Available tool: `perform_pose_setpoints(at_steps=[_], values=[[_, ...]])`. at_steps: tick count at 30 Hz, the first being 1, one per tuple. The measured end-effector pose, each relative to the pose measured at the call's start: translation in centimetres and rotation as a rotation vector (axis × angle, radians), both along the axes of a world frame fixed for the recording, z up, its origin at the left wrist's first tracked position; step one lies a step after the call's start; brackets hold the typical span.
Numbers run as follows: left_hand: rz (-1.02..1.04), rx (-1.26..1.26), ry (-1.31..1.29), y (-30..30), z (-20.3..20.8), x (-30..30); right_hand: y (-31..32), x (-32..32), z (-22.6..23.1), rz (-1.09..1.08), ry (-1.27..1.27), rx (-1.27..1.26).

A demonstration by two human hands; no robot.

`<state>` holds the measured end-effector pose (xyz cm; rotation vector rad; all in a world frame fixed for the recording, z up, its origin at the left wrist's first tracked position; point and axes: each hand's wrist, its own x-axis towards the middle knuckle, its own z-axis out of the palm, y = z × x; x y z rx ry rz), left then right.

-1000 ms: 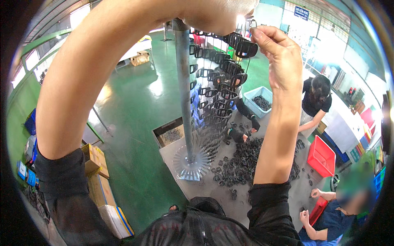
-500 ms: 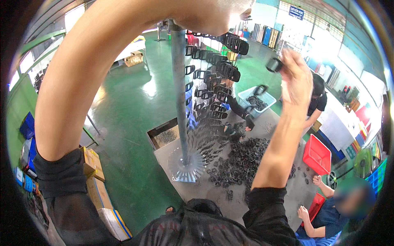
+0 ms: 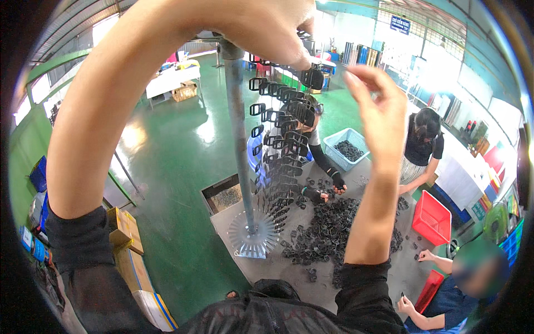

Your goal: The person hangs black parts onto hooks of a vertical circular metal rack by hand, picking them from a table and moving around the rack to fill different sides.

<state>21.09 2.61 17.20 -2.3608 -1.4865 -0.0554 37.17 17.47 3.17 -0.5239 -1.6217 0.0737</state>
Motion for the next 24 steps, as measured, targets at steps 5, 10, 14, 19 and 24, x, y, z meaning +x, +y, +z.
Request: perform_pose_setpoints(at_steps=[5, 10, 14, 19, 24], values=[[-0.015, 0.015, -0.002, 3.3, 0.0, -0.1, -2.4, -4.6, 1.5, -0.125, 0.03, -0.023], [-0.039, 0.126, -0.032, 2.2, -1.3, 0.8, -2.0, -5.7, 1.6, -0.139, 0.156, -0.073], [0.008, 0.118, -0.015, 2.7, -1.0, 1.1, -0.4, -3.4, 1.8, 0.127, 0.245, -0.03], [0.169, 0.047, 0.007, 2.6, -0.9, -0.3, 1.8, 2.3, 1.0, 0.011, 0.115, -0.209], [-0.172, 0.17, -0.111, 0.3, -1.9, -1.0, 1.5, 7.3, 1.3, -0.65, -0.189, -0.34]])
